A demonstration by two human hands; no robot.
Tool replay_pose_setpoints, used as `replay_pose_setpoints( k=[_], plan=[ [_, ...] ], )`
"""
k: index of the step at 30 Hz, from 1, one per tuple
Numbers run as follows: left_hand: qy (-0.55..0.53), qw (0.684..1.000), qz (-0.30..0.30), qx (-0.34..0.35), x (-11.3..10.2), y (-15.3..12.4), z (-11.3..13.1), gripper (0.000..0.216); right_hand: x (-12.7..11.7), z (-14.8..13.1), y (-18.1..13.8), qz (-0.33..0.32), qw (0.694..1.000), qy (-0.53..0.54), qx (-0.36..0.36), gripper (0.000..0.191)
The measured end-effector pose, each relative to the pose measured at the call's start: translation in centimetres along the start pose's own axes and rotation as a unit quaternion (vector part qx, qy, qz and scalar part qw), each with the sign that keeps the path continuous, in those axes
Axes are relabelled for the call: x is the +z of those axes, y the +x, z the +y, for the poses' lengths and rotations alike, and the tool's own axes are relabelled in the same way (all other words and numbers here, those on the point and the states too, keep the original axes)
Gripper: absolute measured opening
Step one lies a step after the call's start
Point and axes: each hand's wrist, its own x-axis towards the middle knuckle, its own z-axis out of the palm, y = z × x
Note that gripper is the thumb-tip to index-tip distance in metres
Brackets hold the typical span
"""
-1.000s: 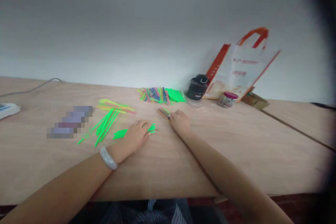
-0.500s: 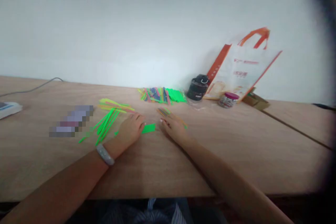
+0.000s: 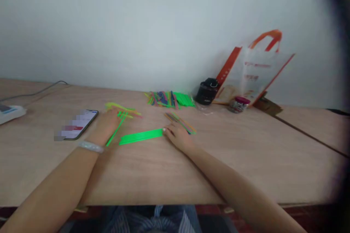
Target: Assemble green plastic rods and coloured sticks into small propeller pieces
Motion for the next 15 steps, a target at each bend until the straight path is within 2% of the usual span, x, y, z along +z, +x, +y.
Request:
replay_pose_setpoints(
  k=[4,8,11,15],
  plan=[
    [-0.047,0.997,0.049,0.024,-0.8,-0.6,1.8,0.028,0.0,-0.1,0.1,0.013,0.998,0.052,0.027,0.03],
    [-0.117,0.979,0.11,0.125,-0.4,-2.5,4.9,0.026,0.1,-0.4,0.4,0.032,0.982,0.17,0.081,0.038],
    [-0.155,0.955,0.116,0.224,0.4,-4.3,7.3,0.025,0.1,-1.1,0.4,0.017,0.942,0.299,0.151,0.044],
    [-0.167,0.936,0.104,0.291,1.3,-5.9,9.2,0.023,0.0,-2.0,0.3,-0.043,0.869,0.449,0.204,0.047]
  ],
)
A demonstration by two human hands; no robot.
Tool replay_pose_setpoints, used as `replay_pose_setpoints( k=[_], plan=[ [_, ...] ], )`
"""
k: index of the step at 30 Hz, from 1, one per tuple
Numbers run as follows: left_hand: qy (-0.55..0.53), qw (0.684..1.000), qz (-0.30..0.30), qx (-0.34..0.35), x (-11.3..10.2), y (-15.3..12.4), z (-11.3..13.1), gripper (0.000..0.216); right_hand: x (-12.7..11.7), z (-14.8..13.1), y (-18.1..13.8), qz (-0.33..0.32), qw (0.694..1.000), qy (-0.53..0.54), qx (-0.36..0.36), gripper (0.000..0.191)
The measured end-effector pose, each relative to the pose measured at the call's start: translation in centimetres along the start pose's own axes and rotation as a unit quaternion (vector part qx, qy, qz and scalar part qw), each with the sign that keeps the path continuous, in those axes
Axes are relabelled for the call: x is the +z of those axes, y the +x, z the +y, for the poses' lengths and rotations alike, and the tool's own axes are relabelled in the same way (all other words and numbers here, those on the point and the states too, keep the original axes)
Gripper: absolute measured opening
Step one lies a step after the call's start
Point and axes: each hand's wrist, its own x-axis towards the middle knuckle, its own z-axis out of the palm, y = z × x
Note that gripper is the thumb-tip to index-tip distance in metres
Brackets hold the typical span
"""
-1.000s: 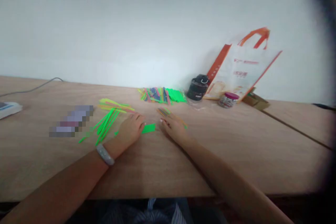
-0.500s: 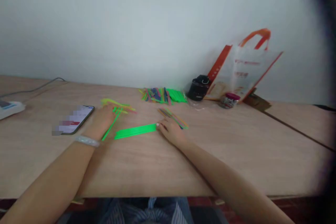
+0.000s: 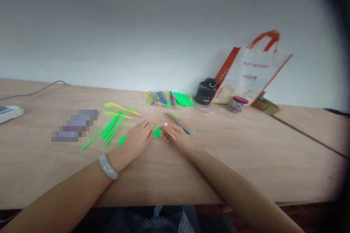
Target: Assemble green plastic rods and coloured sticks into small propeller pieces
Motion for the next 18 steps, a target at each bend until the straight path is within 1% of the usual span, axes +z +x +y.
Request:
replay_pose_setpoints(
  k=[2,4,7,14,18],
  plan=[
    [-0.005,1.0,-0.02,0.017,0.4,-0.1,0.5,0.023,0.2,0.0,-0.2,-0.025,0.999,0.038,0.021,0.045],
    [-0.01,0.999,-0.039,0.028,0.6,-0.2,0.7,0.022,0.3,0.1,-0.3,-0.036,0.997,0.061,0.034,0.04],
    [-0.018,0.998,-0.047,0.027,0.8,-0.2,0.7,0.019,0.4,0.3,-0.3,-0.051,0.995,0.077,0.036,0.035],
    [-0.064,0.997,-0.041,0.003,1.0,-0.3,0.5,0.014,1.0,0.1,-0.4,-0.048,0.997,0.049,0.034,0.032],
    [-0.07,0.997,-0.043,-0.005,1.0,-0.3,0.6,0.014,1.2,-0.1,-0.6,-0.052,0.998,0.032,0.024,0.031]
  ],
)
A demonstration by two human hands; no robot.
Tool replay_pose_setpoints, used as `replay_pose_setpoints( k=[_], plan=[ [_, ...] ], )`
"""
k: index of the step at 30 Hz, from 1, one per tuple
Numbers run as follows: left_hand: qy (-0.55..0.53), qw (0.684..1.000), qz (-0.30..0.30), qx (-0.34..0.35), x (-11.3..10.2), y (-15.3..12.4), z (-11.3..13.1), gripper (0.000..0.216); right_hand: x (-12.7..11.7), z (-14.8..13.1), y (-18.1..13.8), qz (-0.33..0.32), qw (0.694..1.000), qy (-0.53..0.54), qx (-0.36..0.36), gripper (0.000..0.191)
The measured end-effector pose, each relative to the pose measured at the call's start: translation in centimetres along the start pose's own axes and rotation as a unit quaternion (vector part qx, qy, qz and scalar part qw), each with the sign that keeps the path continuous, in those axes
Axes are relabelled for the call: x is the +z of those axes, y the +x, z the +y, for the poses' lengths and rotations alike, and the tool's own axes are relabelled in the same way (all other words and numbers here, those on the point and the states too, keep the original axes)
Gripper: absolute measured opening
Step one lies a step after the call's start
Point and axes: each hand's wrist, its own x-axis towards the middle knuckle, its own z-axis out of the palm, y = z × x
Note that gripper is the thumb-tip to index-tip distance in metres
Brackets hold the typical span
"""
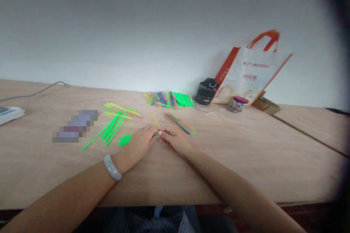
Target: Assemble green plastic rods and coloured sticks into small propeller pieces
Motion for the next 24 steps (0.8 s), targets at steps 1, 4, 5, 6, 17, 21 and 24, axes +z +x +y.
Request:
replay_pose_setpoints(
  k=[1,4,5,6,17,21,24],
  plan=[
    [-0.001,1.0,0.0,-0.003,0.0,0.0,0.0,0.014,0.0,0.0,0.0,0.0,1.0,-0.008,-0.002,0.031],
    [-0.005,1.0,-0.007,-0.01,0.1,0.0,0.1,0.016,0.1,-0.1,-0.1,0.001,1.0,-0.027,-0.01,0.031],
    [-0.003,1.0,-0.008,-0.012,0.2,0.0,0.1,0.017,0.2,-0.1,-0.1,0.001,0.999,-0.032,-0.015,0.031],
    [-0.001,1.0,-0.009,-0.013,0.3,0.0,0.0,0.017,0.2,0.0,-0.1,0.001,0.999,-0.04,-0.019,0.031],
    [-0.022,0.999,-0.011,-0.035,0.4,0.2,0.0,0.02,-0.3,0.3,0.3,0.013,0.994,-0.103,-0.046,0.032],
    [-0.075,0.996,0.007,-0.052,0.2,0.5,0.1,0.021,-0.7,-0.1,0.4,0.01,0.991,-0.118,-0.056,0.033],
    [-0.112,0.991,0.006,-0.068,0.0,0.7,0.1,0.022,-0.9,-0.2,0.6,0.004,0.992,-0.112,-0.061,0.035]
  ],
)
